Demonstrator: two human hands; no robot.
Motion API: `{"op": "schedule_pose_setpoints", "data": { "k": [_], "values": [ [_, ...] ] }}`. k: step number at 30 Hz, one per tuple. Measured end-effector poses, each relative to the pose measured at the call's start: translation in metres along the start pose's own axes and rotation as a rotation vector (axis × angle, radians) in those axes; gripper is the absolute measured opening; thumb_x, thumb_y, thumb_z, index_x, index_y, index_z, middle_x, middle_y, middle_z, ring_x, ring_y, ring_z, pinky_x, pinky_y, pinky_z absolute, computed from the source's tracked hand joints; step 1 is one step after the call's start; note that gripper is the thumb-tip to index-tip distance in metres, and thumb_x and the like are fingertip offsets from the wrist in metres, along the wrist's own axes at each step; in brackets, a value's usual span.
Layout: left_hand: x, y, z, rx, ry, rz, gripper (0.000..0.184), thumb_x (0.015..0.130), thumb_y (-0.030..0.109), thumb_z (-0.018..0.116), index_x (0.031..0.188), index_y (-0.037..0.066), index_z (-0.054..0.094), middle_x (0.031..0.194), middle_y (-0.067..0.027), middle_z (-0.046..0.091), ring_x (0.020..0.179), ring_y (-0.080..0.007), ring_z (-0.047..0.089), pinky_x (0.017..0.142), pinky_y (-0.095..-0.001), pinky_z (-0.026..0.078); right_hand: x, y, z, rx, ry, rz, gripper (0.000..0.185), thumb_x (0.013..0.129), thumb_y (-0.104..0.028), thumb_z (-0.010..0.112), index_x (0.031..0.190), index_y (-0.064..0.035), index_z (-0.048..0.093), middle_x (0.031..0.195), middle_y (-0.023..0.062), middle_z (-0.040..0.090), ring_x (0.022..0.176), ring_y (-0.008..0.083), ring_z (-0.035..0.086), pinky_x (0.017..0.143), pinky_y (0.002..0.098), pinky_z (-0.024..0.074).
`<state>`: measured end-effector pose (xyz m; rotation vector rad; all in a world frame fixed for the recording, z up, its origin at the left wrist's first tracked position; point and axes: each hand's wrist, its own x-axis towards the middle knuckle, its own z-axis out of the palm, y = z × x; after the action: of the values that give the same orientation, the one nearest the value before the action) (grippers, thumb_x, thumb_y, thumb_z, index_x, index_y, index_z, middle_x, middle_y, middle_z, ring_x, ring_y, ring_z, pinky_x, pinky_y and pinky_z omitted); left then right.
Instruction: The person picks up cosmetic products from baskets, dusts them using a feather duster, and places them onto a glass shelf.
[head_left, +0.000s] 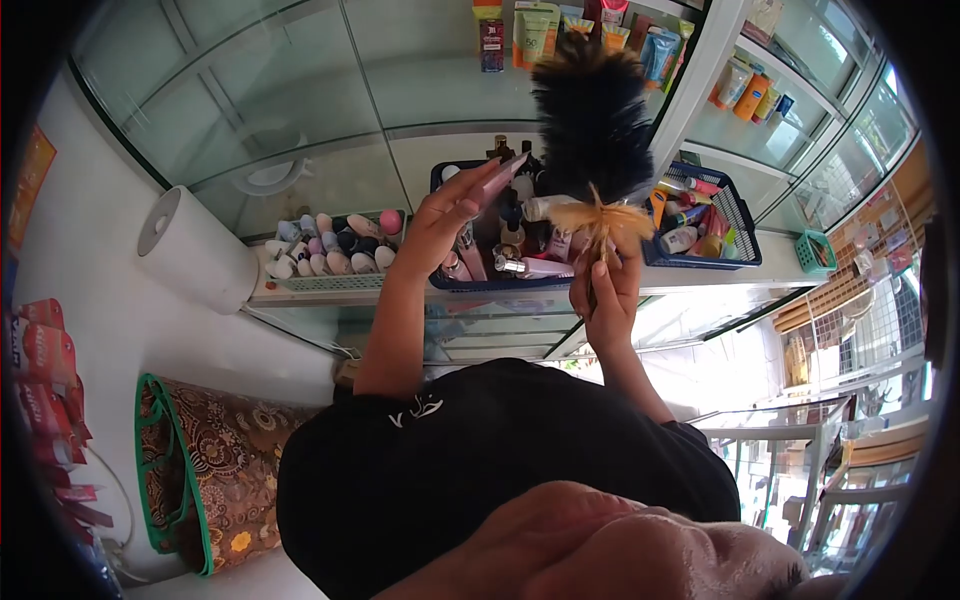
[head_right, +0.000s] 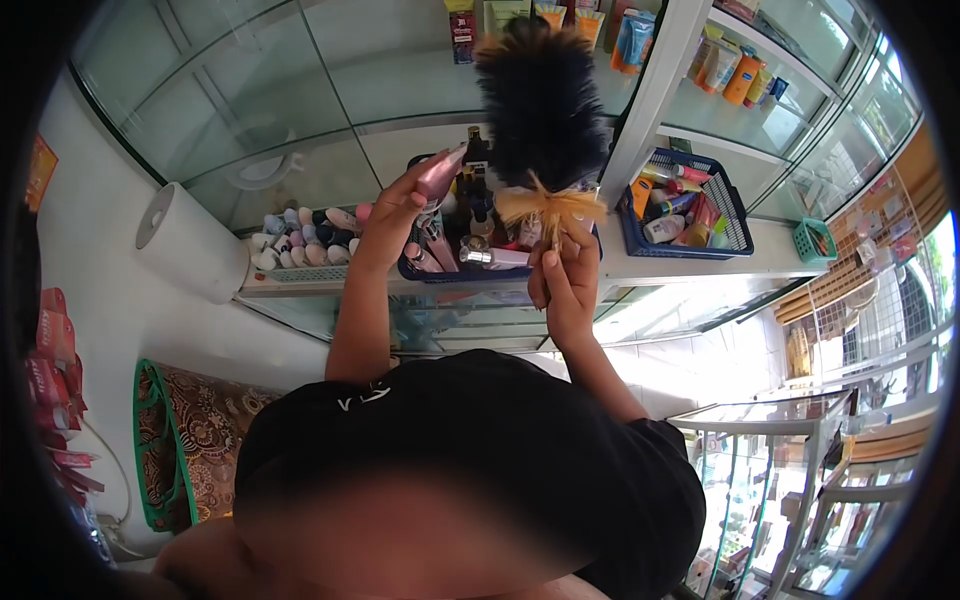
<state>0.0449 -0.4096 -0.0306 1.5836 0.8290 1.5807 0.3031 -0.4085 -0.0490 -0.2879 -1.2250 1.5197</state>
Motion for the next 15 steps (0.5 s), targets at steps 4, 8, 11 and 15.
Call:
{"op": "schedule_pose_setpoints", "data": {
  "k": [4,8,11,15],
  "values": [
    [0.004,-0.023,-0.002,0.433,0.185,0.175,0.054,0.095,0.033,0.058,0.139,0.003,0.047,0.135,-0.0095,0.053,0.125,-0.0177,0.047,0.106,-0.0314,0.033,-0.015,-0.017,-0.011,-0.047,-0.348,0.151,0.04,0.098,-0.006,0.05,0.136,-0.0052,0.038,0.101,0.0096,0.055,0.067,0.0069,0.049,0.059,0.0213,0.0416],
    [-0.01,-0.019,-0.002,0.433,0.161,0.043,0.049,0.095,0.026,0.058,0.138,0.003,0.049,0.134,-0.0092,0.053,0.124,-0.018,0.048,0.104,-0.0316,0.035,-0.017,-0.042,-0.004,-0.252,-0.62,0.231,0.037,0.095,-0.002,0.055,0.131,-0.0018,0.047,0.109,0.0063,0.055,0.098,0.0109,0.054,0.083,0.0277,0.0441],
    [-0.02,-0.002,0.004,0.41,0.138,-0.072,0.046,0.095,0.021,0.059,0.137,0.003,0.05,0.133,-0.009,0.054,0.123,-0.0183,0.049,0.103,-0.0318,0.036,-0.021,-0.028,-0.015,-0.255,-0.581,0.071,0.039,0.097,-0.003,0.052,0.135,-0.0017,0.044,0.107,0.0062,0.056,0.086,0.0092,0.056,0.075,0.026,0.047],
    [-0.018,0.002,0.012,0.163,0.047,-0.005,0.041,0.094,0.013,0.058,0.133,0.002,0.052,0.128,-0.0089,0.055,0.118,-0.0185,0.052,0.099,-0.0324,0.04,-0.024,-0.029,-0.028,-0.017,-0.292,0.164,0.046,0.098,-0.008,0.048,0.14,-0.0023,0.031,0.092,0.01,0.054,0.051,0.0058,0.038,0.047,0.0199,0.0339]
  ]
}}
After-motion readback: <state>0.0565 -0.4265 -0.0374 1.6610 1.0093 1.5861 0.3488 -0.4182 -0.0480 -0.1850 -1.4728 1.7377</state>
